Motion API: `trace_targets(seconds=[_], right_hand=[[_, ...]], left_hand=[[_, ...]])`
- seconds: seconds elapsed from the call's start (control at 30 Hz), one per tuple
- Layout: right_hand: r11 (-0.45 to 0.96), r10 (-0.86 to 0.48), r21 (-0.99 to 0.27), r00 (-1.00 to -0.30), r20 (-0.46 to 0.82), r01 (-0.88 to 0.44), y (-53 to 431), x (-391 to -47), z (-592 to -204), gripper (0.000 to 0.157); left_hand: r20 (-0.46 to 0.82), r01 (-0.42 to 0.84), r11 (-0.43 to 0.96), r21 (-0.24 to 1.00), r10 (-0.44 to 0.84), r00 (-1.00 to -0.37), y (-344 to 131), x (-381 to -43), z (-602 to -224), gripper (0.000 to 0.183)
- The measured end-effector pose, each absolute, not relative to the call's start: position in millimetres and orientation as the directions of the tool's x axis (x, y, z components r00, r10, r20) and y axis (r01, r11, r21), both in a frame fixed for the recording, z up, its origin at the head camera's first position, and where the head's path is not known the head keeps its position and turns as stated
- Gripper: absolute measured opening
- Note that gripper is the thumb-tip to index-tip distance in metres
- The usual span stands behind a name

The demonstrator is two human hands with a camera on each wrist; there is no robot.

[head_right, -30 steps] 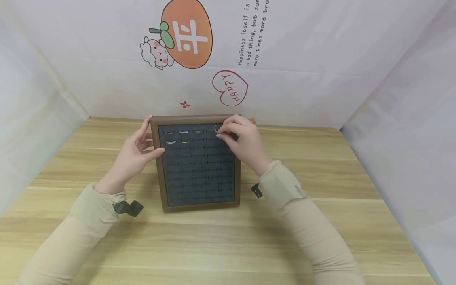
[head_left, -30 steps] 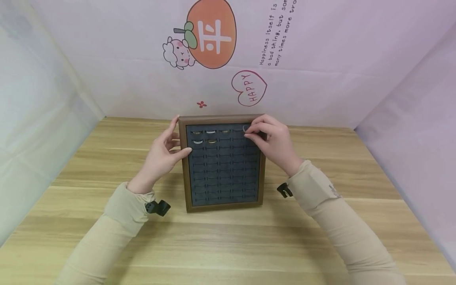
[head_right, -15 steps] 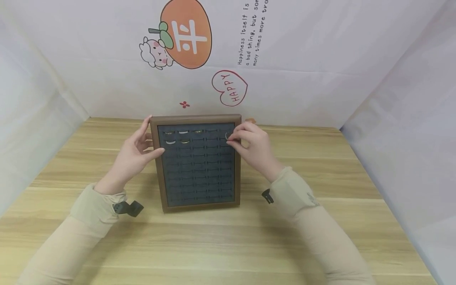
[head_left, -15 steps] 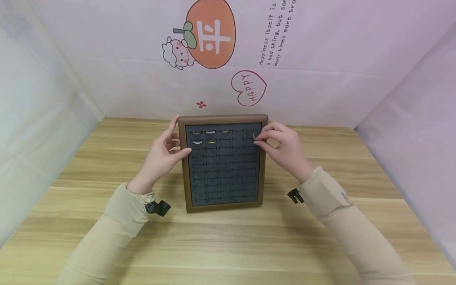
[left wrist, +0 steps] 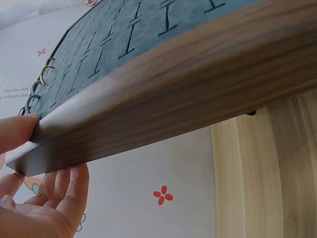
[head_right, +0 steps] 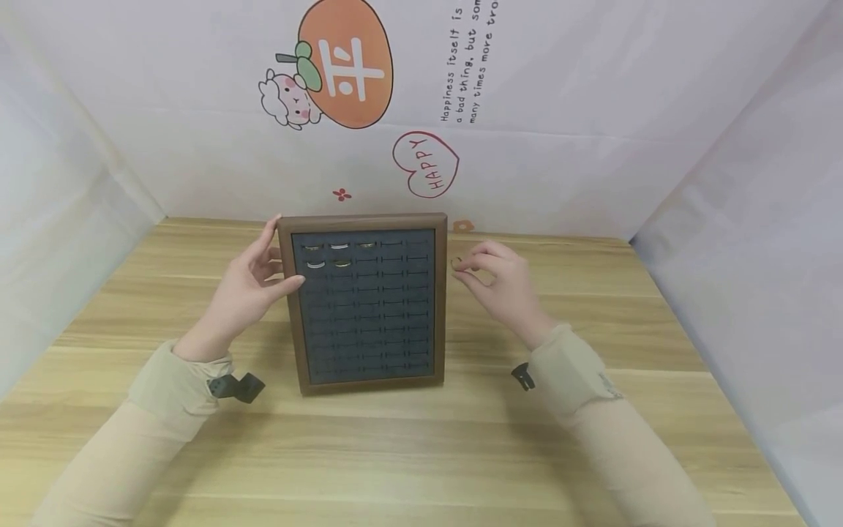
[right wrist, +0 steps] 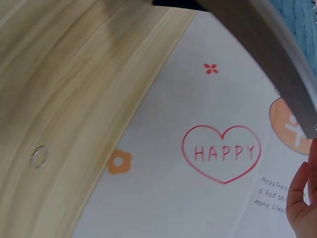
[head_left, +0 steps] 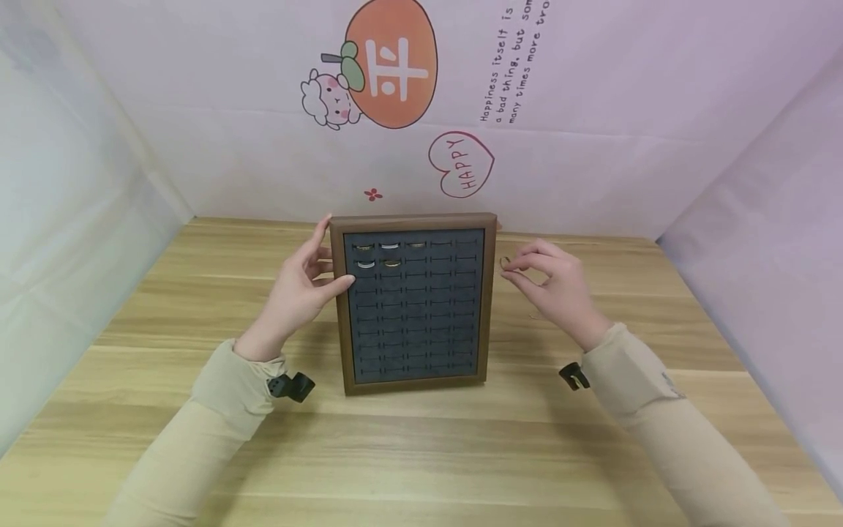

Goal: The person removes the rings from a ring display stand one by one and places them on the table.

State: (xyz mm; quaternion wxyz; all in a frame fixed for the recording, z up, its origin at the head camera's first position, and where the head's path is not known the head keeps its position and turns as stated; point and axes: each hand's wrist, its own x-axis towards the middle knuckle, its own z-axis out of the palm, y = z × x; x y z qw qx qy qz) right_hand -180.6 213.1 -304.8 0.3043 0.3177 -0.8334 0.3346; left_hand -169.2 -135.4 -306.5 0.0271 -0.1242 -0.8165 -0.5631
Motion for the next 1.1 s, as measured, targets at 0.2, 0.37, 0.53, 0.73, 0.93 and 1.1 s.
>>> trace_targets(seconds=[0.2,0.37,0.53,0.73,0.93,1.1], right_hand=[[0.654,-0.291,-0.387,-0.689,0.664,-0.650,229,-179,-313,0.011],[0.709,-0.238,-0.417,-0.749,0.619,-0.570,245,-181,-323,0.008],[0.745,-0.213,-0.418,-0.780,0.589,-0.519,263,-187,-332,0.007],[0.800,-0.200,-0.412,-0.842,0.502,-0.436,284,-194,-342,0.004],[0.833,-0.255,-0.380,-0.887,0.384,-0.403,304,-202,-357,0.004],[0.851,-0.282,-0.374,-0.922,0.265,-0.368,314,-204,-365,0.005]], left_hand=[[0.187,0.236,0.324,0.916,0.173,-0.967,-135,-169,-306,0.092],[0.185,0.233,0.320,0.919,0.172,-0.968,-135,-169,-306,0.092],[0.185,0.233,0.322,0.918,0.172,-0.968,-135,-169,-306,0.092],[0.183,0.230,0.319,0.919,0.171,-0.968,-135,-169,-306,0.092],[0.178,0.225,0.319,0.921,0.171,-0.969,-135,-169,-306,0.092],[0.171,0.217,0.323,0.921,0.166,-0.971,-135,-169,-306,0.092]])
